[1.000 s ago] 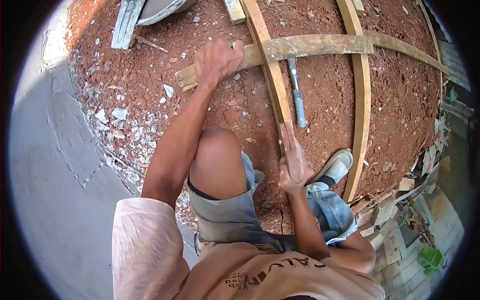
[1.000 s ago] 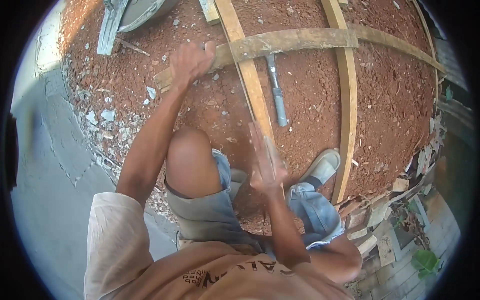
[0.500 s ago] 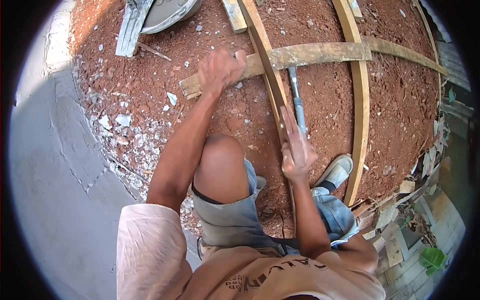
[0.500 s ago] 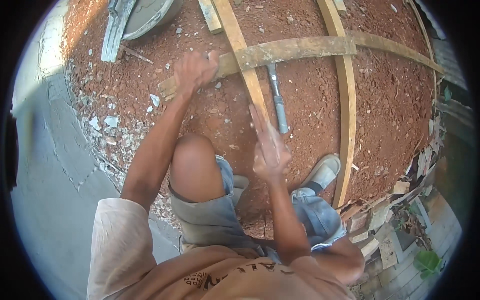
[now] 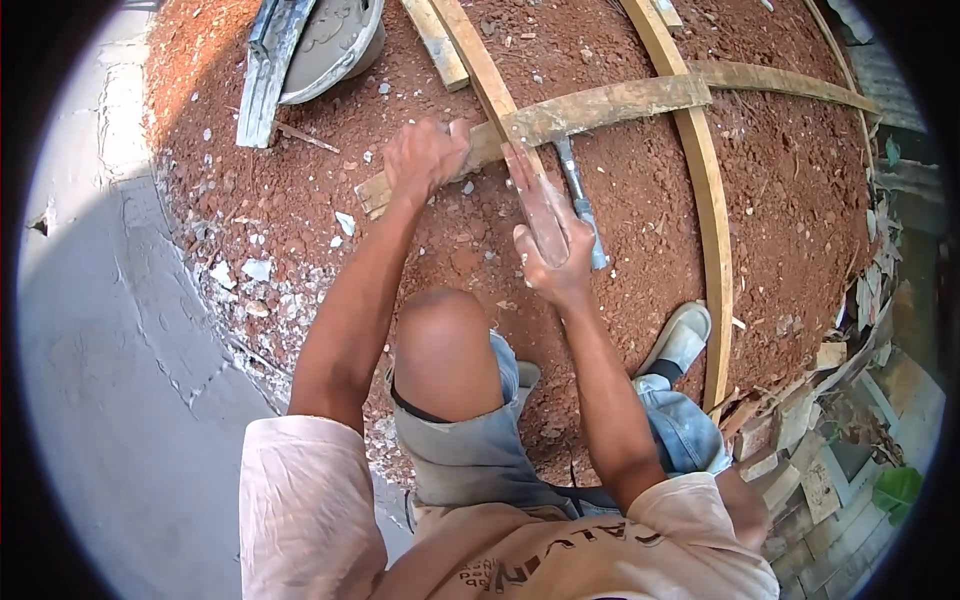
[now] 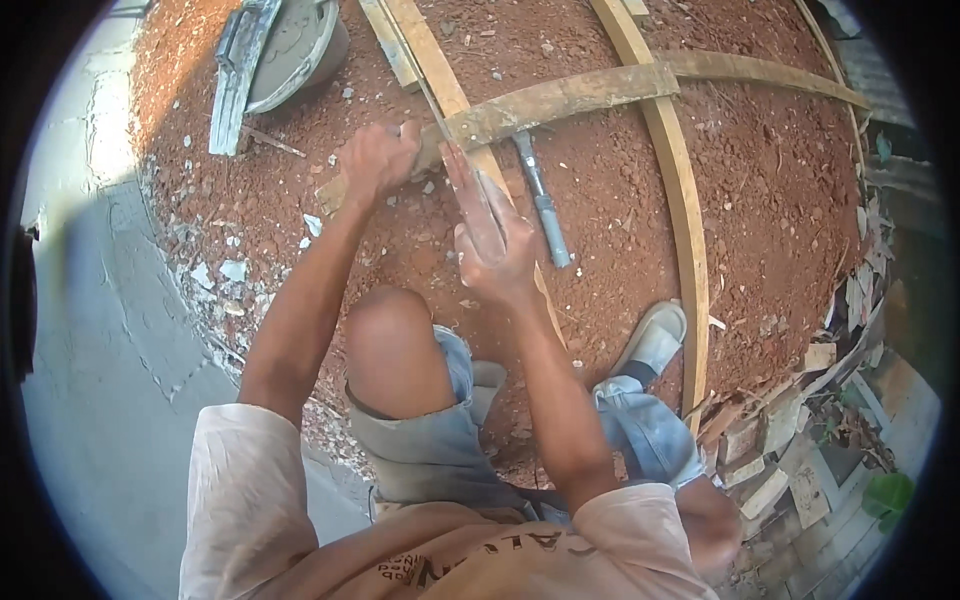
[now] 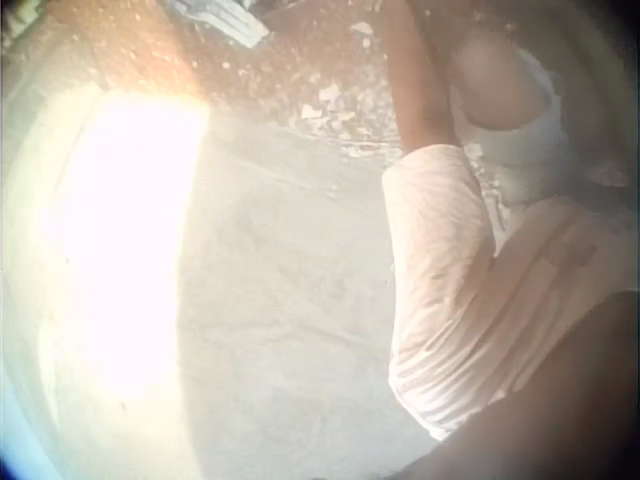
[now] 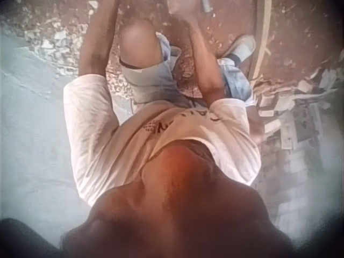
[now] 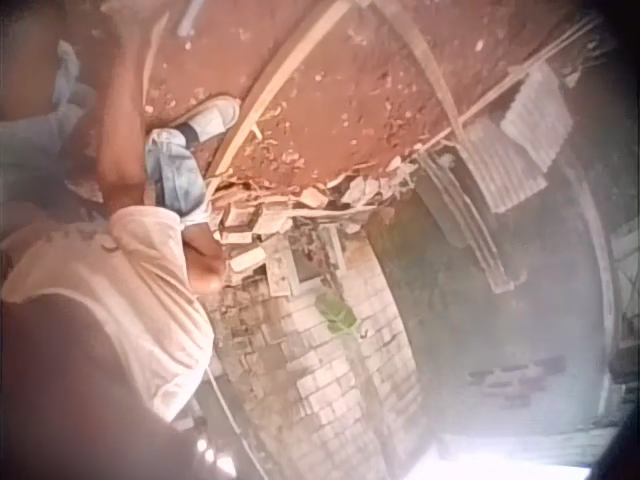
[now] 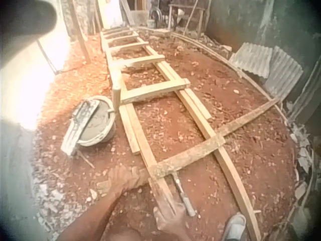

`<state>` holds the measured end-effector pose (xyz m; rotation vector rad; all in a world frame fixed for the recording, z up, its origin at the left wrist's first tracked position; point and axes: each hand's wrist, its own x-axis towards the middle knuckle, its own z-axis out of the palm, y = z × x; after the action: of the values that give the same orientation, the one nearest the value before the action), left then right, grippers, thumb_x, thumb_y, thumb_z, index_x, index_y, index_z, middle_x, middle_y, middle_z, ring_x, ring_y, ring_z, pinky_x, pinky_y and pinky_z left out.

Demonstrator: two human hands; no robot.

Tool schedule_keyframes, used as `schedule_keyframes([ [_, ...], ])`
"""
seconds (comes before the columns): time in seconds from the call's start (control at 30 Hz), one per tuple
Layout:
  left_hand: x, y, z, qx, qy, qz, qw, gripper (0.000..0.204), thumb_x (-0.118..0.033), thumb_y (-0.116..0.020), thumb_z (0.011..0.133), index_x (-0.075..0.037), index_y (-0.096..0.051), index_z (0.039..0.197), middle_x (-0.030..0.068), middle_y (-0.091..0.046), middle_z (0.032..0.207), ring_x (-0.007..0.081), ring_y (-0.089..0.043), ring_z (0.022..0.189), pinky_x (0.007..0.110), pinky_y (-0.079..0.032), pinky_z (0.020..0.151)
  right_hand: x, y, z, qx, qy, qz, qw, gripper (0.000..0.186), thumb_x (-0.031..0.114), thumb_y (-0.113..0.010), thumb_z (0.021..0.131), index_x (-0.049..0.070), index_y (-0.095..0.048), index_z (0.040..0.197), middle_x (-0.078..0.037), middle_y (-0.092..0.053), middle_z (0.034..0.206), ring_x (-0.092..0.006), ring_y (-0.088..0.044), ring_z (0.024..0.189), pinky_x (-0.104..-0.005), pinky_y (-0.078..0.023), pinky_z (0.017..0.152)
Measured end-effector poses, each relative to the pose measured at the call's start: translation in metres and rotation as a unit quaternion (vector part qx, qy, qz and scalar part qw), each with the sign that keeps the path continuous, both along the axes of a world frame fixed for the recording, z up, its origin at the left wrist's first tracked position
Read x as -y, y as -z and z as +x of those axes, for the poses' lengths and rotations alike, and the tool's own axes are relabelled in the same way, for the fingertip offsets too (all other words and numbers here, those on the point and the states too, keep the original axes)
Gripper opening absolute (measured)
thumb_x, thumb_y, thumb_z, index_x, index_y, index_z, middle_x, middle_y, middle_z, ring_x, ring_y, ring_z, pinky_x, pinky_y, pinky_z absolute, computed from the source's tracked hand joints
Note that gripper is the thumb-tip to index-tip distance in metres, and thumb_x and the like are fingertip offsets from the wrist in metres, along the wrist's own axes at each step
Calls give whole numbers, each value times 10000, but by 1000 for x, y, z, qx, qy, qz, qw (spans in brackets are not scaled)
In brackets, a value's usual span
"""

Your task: Measure and saw wooden planks to size for a construction project.

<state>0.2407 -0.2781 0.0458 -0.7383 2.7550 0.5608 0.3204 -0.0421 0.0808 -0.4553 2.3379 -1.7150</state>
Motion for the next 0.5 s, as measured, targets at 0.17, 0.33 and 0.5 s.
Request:
schedule_keyframes([
  [0.17, 0, 12, 2, -50, -8, -41, 998, 638, -505, -481, 928, 55, -752, 787, 283, -708, 746, 393, -728, 720, 505, -559, 703, -97, -41, 114, 93, -48, -15, 994, 776, 106, -572, 899, -104, -280, 1587, -281, -399, 1611, -317, -458, 1442, -381, -430, 1130],
  [0.33, 7, 28, 1, -111, -2, -31, 993, 637, -486, -501, 928, 48, -711, 652, 222, -630, 559, 321, -629, 495, 485, -496, 515, -60, -16, 79, 27, -36, 72, 996, 708, 20, -524, 821, -108, -426, 1511, -273, -559, 1488, -237, -673, 1153, -333, -548, 829],
  [0.5, 7, 19, 9, -85, 4, -22, 996, 590, -460, -502, 897, 7, -635, 562, 150, -572, 509, 251, -554, 455, 463, -459, 472, -12, 28, 16, 18, 2, 62, 998, 651, 8, -556, 785, -92, -559, 1428, -244, -694, 1329, -196, -729, 942, -329, -565, 742],
])
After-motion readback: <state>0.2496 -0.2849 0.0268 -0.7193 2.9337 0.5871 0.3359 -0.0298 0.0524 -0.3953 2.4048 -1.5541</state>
